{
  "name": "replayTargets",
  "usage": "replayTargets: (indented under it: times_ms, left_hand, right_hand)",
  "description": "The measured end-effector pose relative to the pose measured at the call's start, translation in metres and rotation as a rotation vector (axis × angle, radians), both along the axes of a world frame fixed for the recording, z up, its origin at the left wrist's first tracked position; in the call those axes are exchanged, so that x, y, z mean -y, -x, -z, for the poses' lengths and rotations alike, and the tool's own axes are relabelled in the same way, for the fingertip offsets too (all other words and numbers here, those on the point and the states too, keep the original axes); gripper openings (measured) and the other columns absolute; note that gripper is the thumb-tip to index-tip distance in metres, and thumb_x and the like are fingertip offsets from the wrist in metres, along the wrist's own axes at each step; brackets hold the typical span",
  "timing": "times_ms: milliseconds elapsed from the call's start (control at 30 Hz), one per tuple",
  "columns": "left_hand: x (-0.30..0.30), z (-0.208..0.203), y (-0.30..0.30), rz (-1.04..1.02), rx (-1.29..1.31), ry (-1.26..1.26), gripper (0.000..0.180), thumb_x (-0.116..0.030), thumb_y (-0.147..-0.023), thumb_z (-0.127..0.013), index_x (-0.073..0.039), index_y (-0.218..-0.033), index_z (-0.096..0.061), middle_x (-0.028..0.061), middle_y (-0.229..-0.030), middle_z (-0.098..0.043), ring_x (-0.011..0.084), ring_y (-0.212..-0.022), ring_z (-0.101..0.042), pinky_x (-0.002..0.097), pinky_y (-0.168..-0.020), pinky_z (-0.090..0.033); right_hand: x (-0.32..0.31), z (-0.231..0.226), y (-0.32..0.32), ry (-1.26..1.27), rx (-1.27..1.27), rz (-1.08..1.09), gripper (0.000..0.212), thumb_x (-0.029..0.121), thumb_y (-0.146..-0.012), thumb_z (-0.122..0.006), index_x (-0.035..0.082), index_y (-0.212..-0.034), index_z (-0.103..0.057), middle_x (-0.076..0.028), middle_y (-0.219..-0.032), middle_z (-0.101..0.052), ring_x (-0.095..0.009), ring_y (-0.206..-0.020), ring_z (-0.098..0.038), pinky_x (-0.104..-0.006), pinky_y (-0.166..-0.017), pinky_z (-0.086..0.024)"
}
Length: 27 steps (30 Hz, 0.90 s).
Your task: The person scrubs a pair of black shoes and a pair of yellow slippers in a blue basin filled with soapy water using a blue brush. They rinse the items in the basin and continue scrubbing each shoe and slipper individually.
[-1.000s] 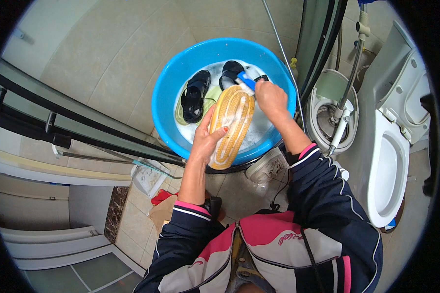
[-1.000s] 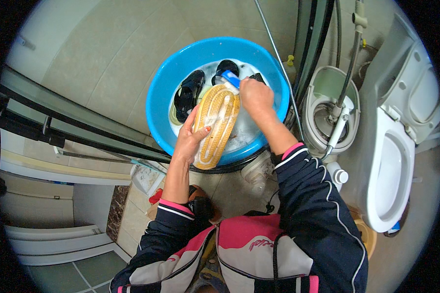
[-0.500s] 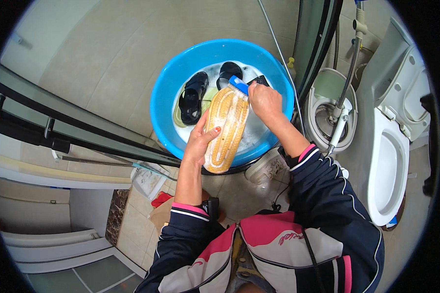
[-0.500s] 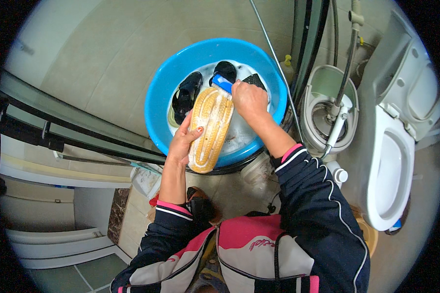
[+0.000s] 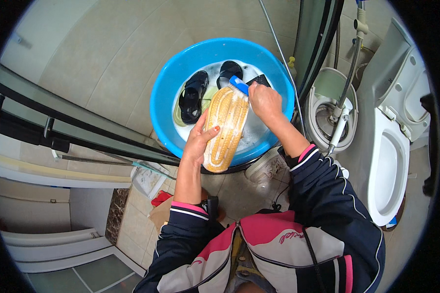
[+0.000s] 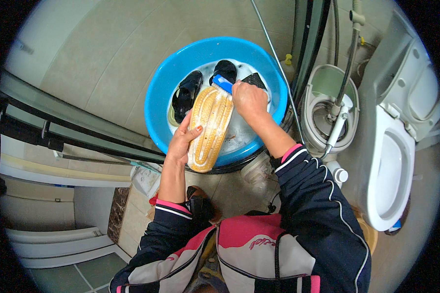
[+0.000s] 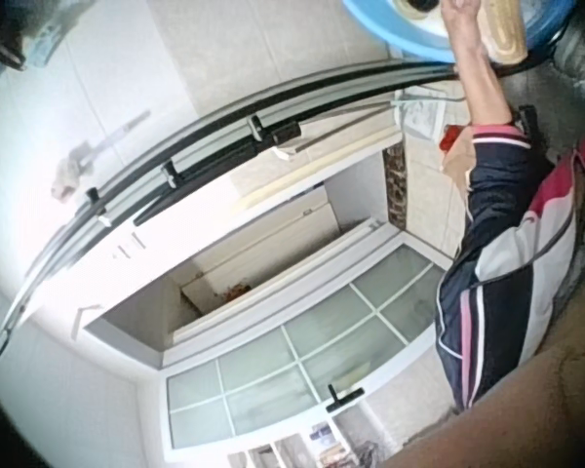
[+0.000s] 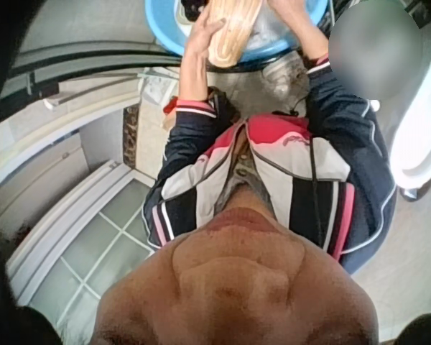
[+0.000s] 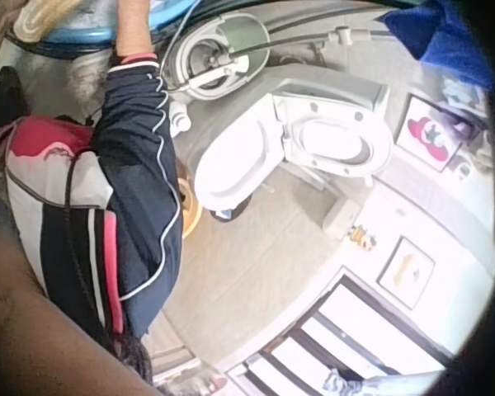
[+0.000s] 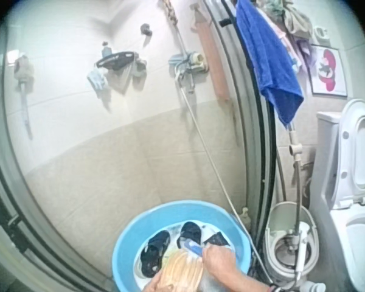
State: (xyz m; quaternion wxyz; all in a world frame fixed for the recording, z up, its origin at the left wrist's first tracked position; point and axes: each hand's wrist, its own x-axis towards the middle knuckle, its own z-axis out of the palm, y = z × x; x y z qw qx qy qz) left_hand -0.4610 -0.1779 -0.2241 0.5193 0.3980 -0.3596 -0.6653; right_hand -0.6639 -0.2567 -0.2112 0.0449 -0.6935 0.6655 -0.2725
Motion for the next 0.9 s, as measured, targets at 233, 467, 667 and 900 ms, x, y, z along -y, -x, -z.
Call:
replayTargets:
  times_ms: [233, 467, 667, 900]
  left_hand:
    - [0.005, 0.002, -0.005, -0.098, -0.115, 0.006, 0.068, 0.003, -0.082, -0.061, -0.005, -0.143, -0.033, 0.0133, -0.133, -0.05, 0.0238, -0.118, -0.053, 0.0358, -0.098, -0.044]
    - [0.0, 0.0, -0.009, 0.081, -0.034, 0.025, 0.072, 0.001, -0.077, -0.067, -0.005, -0.142, -0.036, 0.011, -0.135, -0.049, 0.0204, -0.121, -0.05, 0.0321, -0.102, -0.039]
    - [0.003, 0.002, -0.003, -0.005, 0.006, 0.038, 0.071, 0.006, -0.078, -0.062, -0.004, -0.142, -0.035, 0.0123, -0.133, -0.05, 0.0202, -0.12, -0.051, 0.0315, -0.1, -0.041]
    - [0.0, -0.007, 0.012, -0.035, 0.171, 0.133, 0.071, 0.008, -0.079, -0.061, -0.006, -0.143, -0.034, 0.0119, -0.136, -0.048, 0.0198, -0.121, -0.05, 0.0302, -0.1, -0.04]
  right_hand:
    - [-0.05, 0.008, -0.032, -0.084, -0.119, -0.34, 0.032, 0.021, -0.092, -0.041, 0.004, -0.073, -0.06, -0.018, -0.068, -0.065, -0.036, -0.058, -0.064, -0.0468, -0.054, -0.052]
    - [-0.003, -0.005, 0.007, 0.091, -0.204, -0.044, 0.024, 0.016, -0.087, -0.048, 0.004, -0.073, -0.064, -0.018, -0.065, -0.065, -0.032, -0.058, -0.066, -0.0424, -0.047, -0.052]
    - [-0.027, 0.003, -0.018, -0.01, -0.022, -0.099, 0.036, 0.022, -0.092, -0.043, 0.005, -0.069, -0.064, -0.018, -0.061, -0.063, -0.035, -0.057, -0.065, -0.046, -0.053, -0.052]
    - [-0.003, 0.001, -0.002, 0.116, -0.183, -0.075, 0.029, 0.018, -0.09, -0.046, 0.003, -0.071, -0.063, -0.017, -0.063, -0.064, -0.034, -0.062, -0.066, -0.0437, -0.052, -0.054]
